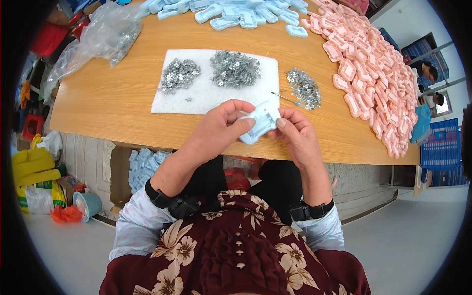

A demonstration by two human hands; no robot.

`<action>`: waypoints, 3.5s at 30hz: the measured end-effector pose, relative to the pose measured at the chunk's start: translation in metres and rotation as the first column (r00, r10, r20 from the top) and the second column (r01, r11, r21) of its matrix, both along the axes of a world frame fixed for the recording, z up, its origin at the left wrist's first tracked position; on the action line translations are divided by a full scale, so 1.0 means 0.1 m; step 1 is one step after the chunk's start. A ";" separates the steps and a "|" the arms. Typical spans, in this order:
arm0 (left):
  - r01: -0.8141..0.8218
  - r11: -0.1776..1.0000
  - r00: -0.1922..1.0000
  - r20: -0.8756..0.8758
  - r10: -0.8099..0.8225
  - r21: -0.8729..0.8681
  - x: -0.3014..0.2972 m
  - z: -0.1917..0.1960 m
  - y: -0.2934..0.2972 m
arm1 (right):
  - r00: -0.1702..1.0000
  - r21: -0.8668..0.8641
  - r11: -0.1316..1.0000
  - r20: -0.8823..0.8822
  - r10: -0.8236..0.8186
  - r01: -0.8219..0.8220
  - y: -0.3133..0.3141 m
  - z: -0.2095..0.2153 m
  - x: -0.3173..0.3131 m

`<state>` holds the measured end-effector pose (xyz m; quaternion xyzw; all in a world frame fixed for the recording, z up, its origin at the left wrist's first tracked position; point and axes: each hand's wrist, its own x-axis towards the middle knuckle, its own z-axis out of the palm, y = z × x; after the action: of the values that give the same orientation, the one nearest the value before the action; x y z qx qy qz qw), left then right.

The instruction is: Assembling small plastic components with metal contacts on a workbench.

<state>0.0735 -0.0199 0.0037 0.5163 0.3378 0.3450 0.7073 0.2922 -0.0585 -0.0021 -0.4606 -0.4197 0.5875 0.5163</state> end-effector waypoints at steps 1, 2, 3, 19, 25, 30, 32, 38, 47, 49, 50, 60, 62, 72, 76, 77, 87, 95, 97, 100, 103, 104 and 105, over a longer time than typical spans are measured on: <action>0.035 0.999 0.999 0.002 -0.035 -0.034 -0.01 -0.01 -0.01 | 0.999 0.000 0.999 -0.006 0.044 -0.044 -0.01 -0.01 0.01; 0.071 0.995 0.998 0.007 -0.070 -0.067 -0.01 -0.01 -0.01 | 0.996 0.000 0.996 -0.011 0.087 -0.087 -0.02 0.00 0.03; 0.074 0.995 0.997 0.010 -0.073 -0.065 -0.01 0.00 -0.01 | 0.996 0.001 0.996 -0.007 0.084 -0.084 -0.03 0.01 0.02; 0.104 0.934 0.981 0.188 -0.041 -0.341 -0.11 -0.08 0.10 | 0.064 0.350 0.888 0.935 -0.348 -0.298 0.84 0.28 0.51; 0.210 0.843 0.870 0.488 0.070 -0.495 -0.14 -0.13 0.21 | -0.186 0.153 0.918 0.955 -0.233 -0.366 0.99 0.15 0.49; 0.232 0.832 0.848 0.523 0.081 -0.504 -0.15 -0.19 0.23 | -0.058 0.260 0.901 0.953 -0.298 -0.348 0.97 0.14 0.45; 0.236 0.832 0.841 0.535 0.085 -0.503 -0.14 -0.23 0.23 | 0.136 0.311 0.900 0.950 -0.282 -0.304 0.88 0.22 0.37; 0.232 0.836 0.860 0.507 0.063 -0.497 -0.10 -0.20 0.27 | 0.481 0.323 0.926 0.854 -0.196 -0.197 0.61 0.42 0.14; 0.066 0.872 0.909 0.390 0.149 -0.486 -0.37 -0.18 0.07 | 0.055 0.555 0.830 0.829 -0.557 0.048 1.15 0.20 1.48; 0.063 0.870 0.894 0.415 0.169 -0.489 -0.38 -0.11 0.07 | 0.106 0.509 0.851 0.846 -0.522 0.133 1.18 0.24 1.71; 0.056 0.863 0.879 0.435 0.197 -0.502 -0.41 -0.10 0.04 | 0.162 0.512 0.856 0.841 -0.516 0.071 1.12 0.24 1.70; 0.126 0.890 0.911 0.406 0.071 -0.438 -0.63 -0.22 -0.07 | 0.374 0.266 0.906 0.918 -0.133 -0.328 0.73 0.29 -0.16; 0.117 0.881 0.896 0.432 0.106 -0.458 -0.69 -0.23 -0.06 | 0.291 0.231 0.898 0.949 -0.122 -0.375 0.79 0.29 -0.23; 0.268 0.850 0.816 0.576 0.050 -0.453 -0.73 -0.43 -0.02 | 0.149 -0.037 0.966 0.986 0.078 -0.256 0.89 0.36 -0.09; 0.277 0.841 0.808 0.587 0.058 -0.464 -0.74 -0.38 -0.11 | 0.217 -0.099 0.974 0.966 0.143 -0.204 0.85 0.47 -0.22; 0.285 0.839 0.804 0.593 0.054 -0.463 -0.74 -0.39 -0.13 | 0.225 -0.077 0.972 0.966 0.128 -0.223 0.84 0.50 -0.22; 0.330 0.826 0.785 0.618 0.029 -0.457 -0.61 -0.49 -0.13 | 0.177 -0.061 0.984 0.980 0.091 -0.167 0.79 0.39 0.03; 0.125 0.844 0.847 0.499 0.183 -0.522 -0.82 -0.36 -0.06 | 0.232 0.083 0.966 0.972 -0.025 -0.244 1.06 0.38 0.07; 0.156 0.843 0.831 0.530 0.170 -0.515 -0.81 -0.34 -0.05 | 0.278 0.080 0.984 0.960 -0.034 -0.157 1.05 0.38 0.19; 0.172 0.847 0.836 0.530 0.146 -0.504 -0.75 -0.35 -0.04 | 0.277 0.088 0.995 0.958 -0.073 -0.045 1.09 0.38 0.41; 0.141 0.852 0.849 0.505 0.159 -0.505 -0.71 -0.34 -0.05 | 0.166 0.037 0.999 0.986 -0.034 -0.011 1.14 0.34 0.54; 0.124 0.855 0.853 0.494 0.168 -0.504 -0.70 -0.35 -0.07 | 0.104 -0.012 1.000 0.994 0.014 -0.024 1.15 0.31 0.56; 0.128 0.852 0.851 0.497 0.168 -0.507 -0.70 -0.35 -0.08 | 0.100 -0.016 1.000 0.995 0.019 -0.021 1.14 0.29 0.57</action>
<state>0.0038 -0.0279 -0.0315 0.1868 0.2184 0.3747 0.8815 0.3490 0.0552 0.0273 -0.7294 -0.6643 0.1333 0.0940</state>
